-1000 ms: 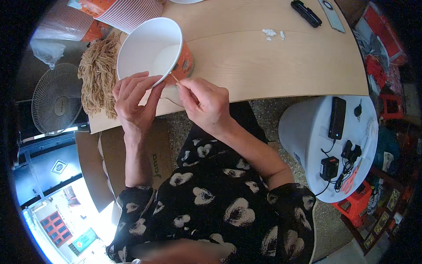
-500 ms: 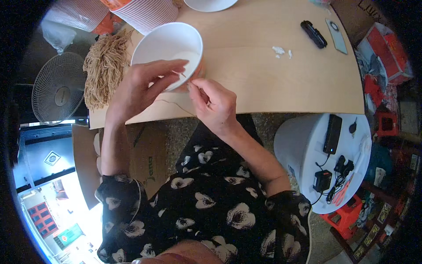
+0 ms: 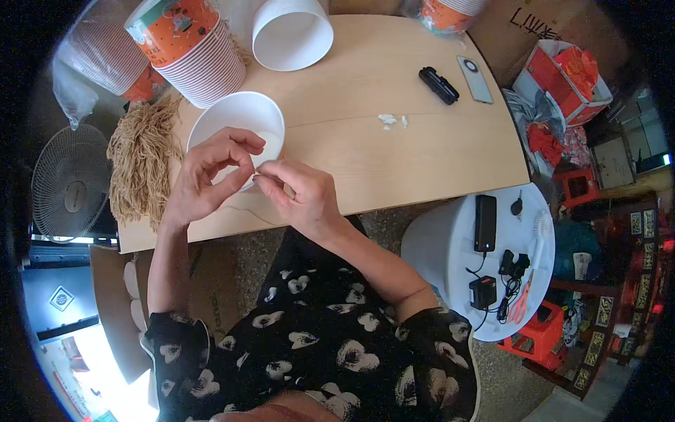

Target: The person is threading and tying strings onto small Halloween-themed paper buckets to prepare them for use.

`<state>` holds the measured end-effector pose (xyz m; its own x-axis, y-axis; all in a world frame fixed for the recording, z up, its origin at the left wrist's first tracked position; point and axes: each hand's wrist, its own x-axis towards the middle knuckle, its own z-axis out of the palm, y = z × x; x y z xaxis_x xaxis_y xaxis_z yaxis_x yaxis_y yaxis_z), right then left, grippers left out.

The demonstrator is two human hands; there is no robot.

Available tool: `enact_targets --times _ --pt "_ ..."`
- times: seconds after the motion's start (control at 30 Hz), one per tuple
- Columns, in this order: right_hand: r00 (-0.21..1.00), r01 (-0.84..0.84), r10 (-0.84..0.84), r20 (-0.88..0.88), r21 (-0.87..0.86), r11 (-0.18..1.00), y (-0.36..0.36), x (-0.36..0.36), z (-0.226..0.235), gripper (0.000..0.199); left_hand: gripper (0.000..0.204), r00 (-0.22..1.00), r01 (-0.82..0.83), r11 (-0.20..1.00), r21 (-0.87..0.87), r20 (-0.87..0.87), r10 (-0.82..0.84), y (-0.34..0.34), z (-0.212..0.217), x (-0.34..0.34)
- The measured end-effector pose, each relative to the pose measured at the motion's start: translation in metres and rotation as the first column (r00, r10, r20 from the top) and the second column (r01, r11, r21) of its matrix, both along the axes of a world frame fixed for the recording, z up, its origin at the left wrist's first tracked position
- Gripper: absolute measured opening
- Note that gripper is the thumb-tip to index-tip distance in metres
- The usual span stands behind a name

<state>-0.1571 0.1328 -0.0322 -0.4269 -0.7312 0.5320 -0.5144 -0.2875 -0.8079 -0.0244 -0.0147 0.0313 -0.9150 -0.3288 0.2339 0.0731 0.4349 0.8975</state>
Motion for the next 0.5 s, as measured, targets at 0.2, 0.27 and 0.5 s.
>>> enact_targets --times 0.2,0.27,0.5 --pt "0.992 -0.089 0.096 0.079 -0.081 0.993 0.0 -0.003 0.005 0.014 0.032 0.984 0.102 0.974 -0.202 -0.123 -0.129 0.009 0.007 -0.012" --pt "0.984 -0.128 0.139 0.11 -0.097 0.987 0.0 -0.004 0.005 0.012 0.049 0.993 0.11 0.944 -0.311 0.003 -0.115 0.012 0.007 -0.013" --pt "0.906 -0.222 0.197 0.374 0.023 0.975 0.006 -0.014 0.015 0.012 0.057 0.997 0.015 0.72 -0.694 0.07 0.046 0.008 0.009 -0.002"
